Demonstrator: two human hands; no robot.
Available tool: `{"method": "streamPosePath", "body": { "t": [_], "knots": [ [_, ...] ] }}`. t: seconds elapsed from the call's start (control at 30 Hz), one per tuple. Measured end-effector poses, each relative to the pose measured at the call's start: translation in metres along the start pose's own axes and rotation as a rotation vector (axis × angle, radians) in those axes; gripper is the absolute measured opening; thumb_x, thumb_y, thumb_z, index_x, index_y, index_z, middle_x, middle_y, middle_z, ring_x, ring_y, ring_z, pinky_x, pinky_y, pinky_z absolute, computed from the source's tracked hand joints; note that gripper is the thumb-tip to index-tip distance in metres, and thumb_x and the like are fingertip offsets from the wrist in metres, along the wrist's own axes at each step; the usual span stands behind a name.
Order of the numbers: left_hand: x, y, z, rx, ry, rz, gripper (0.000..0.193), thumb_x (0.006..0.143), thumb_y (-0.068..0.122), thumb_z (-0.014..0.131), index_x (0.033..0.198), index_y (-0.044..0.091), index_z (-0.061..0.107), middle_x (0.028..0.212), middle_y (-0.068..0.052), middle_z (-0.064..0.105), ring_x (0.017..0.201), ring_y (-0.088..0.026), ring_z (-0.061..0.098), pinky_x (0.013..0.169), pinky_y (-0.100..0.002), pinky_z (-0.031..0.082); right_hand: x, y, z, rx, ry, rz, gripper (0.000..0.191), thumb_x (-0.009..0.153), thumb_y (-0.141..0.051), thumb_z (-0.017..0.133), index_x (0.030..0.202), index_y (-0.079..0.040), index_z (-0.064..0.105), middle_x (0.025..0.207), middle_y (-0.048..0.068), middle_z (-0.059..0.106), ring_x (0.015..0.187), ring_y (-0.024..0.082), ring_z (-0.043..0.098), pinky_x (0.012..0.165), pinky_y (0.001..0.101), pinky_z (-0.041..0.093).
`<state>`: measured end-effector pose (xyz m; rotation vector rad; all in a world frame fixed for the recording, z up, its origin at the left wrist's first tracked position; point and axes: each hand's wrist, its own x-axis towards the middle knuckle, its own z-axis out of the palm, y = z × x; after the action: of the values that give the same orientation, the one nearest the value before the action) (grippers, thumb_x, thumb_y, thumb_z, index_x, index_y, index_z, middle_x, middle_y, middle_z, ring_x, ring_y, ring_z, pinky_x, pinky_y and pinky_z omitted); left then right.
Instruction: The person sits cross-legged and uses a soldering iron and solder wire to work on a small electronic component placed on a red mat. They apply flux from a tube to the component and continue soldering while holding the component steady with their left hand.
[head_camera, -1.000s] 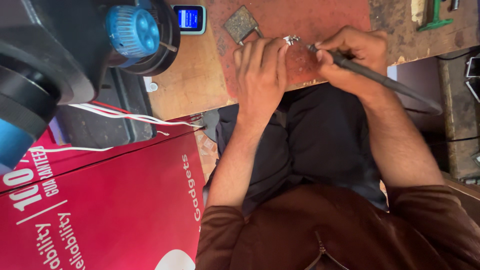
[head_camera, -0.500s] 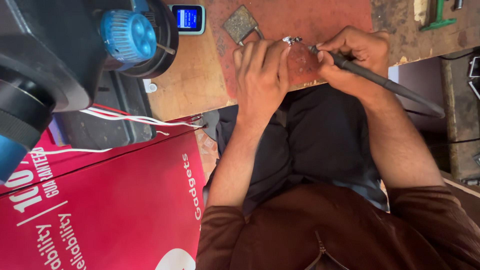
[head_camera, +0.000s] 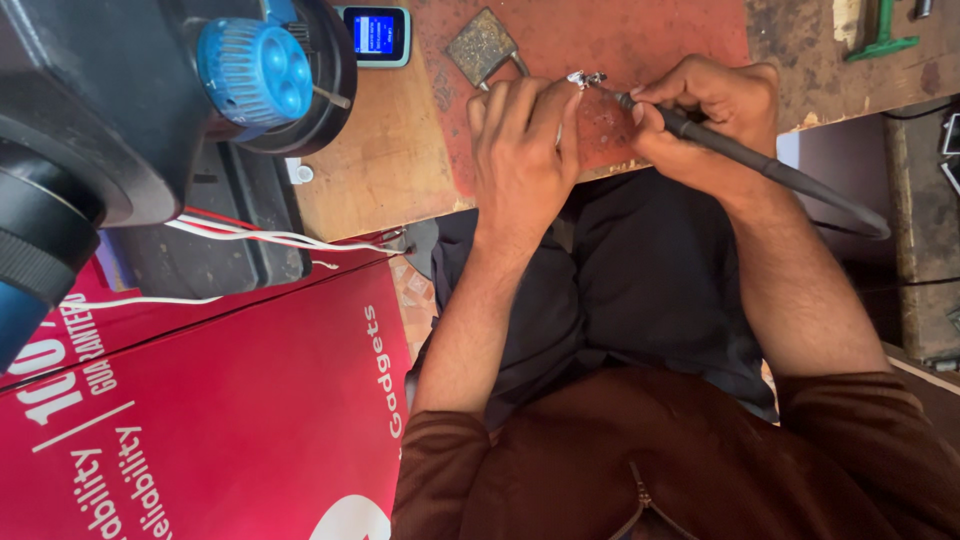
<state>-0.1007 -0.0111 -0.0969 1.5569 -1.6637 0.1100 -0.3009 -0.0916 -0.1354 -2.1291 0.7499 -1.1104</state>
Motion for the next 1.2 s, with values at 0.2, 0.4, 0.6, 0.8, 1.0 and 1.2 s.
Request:
{"method": "streamPosePath", "body": {
  "t": [0.2, 0.4, 0.6, 0.8, 1.0, 1.2],
  "knots": [
    [0.000, -0.001, 0.000, -0.002, 0.000, 0.002, 0.010, 0.099, 0.010, 0.071, 0.109, 0.007, 0.071, 0.100, -0.003, 0.064, 0.094, -0.023, 0.060, 0.089, -0.040, 0.043, 0.001, 0.001, 0.000, 0.012, -0.018, -0.005, 0.014, 0.104, 0.000, 0.079, 0.093, 0.003, 0.070, 0.065, 0.003, 0.066, 0.056, 0.005, 0.062, 0.050, 0.0170, 0.042],
    [0.000, -0.001, 0.001, 0.002, -0.004, -0.001, 0.010, 0.100, 0.010, 0.071, 0.109, 0.007, 0.070, 0.099, -0.002, 0.063, 0.094, -0.023, 0.060, 0.088, -0.040, 0.043, 0.003, -0.003, -0.001, 0.014, -0.037, 0.048, 0.011, 0.101, 0.002, 0.077, 0.094, 0.003, 0.069, 0.060, 0.003, 0.062, 0.051, 0.006, 0.058, 0.048, 0.0187, 0.039],
    [-0.001, -0.001, 0.000, -0.004, 0.016, 0.024, 0.016, 0.100, 0.007, 0.069, 0.116, 0.008, 0.068, 0.107, -0.003, 0.065, 0.100, -0.023, 0.062, 0.089, -0.038, 0.044, 0.005, -0.007, -0.001, 0.054, -0.053, 0.067, 0.013, 0.102, 0.004, 0.075, 0.091, 0.003, 0.067, 0.062, 0.003, 0.063, 0.053, 0.004, 0.059, 0.049, 0.0180, 0.040],
    [-0.001, -0.003, 0.002, -0.053, 0.004, -0.010, 0.027, 0.103, 0.005, 0.068, 0.129, 0.008, 0.060, 0.108, -0.004, 0.067, 0.102, -0.023, 0.064, 0.089, -0.037, 0.043, 0.005, -0.007, -0.002, 0.042, -0.053, 0.037, 0.015, 0.103, 0.002, 0.077, 0.092, 0.004, 0.068, 0.064, 0.004, 0.064, 0.055, 0.005, 0.061, 0.051, 0.0178, 0.042],
    [0.000, -0.003, 0.003, -0.052, -0.009, -0.025, 0.028, 0.102, 0.005, 0.069, 0.128, 0.009, 0.058, 0.104, -0.002, 0.067, 0.099, -0.022, 0.064, 0.087, -0.037, 0.042, 0.005, -0.008, -0.001, 0.037, -0.052, 0.030, 0.013, 0.103, 0.002, 0.077, 0.094, 0.004, 0.069, 0.063, 0.003, 0.063, 0.055, 0.005, 0.060, 0.051, 0.0184, 0.041],
    [0.000, -0.002, 0.001, -0.095, -0.016, -0.017, 0.023, 0.100, 0.004, 0.071, 0.119, 0.008, 0.057, 0.104, 0.001, 0.067, 0.099, -0.022, 0.064, 0.086, -0.037, 0.041, 0.005, -0.009, -0.002, 0.059, -0.056, 0.039, 0.013, 0.102, 0.001, 0.077, 0.093, 0.004, 0.069, 0.064, 0.003, 0.064, 0.053, 0.004, 0.058, 0.047, 0.0181, 0.038]
  ]
}}
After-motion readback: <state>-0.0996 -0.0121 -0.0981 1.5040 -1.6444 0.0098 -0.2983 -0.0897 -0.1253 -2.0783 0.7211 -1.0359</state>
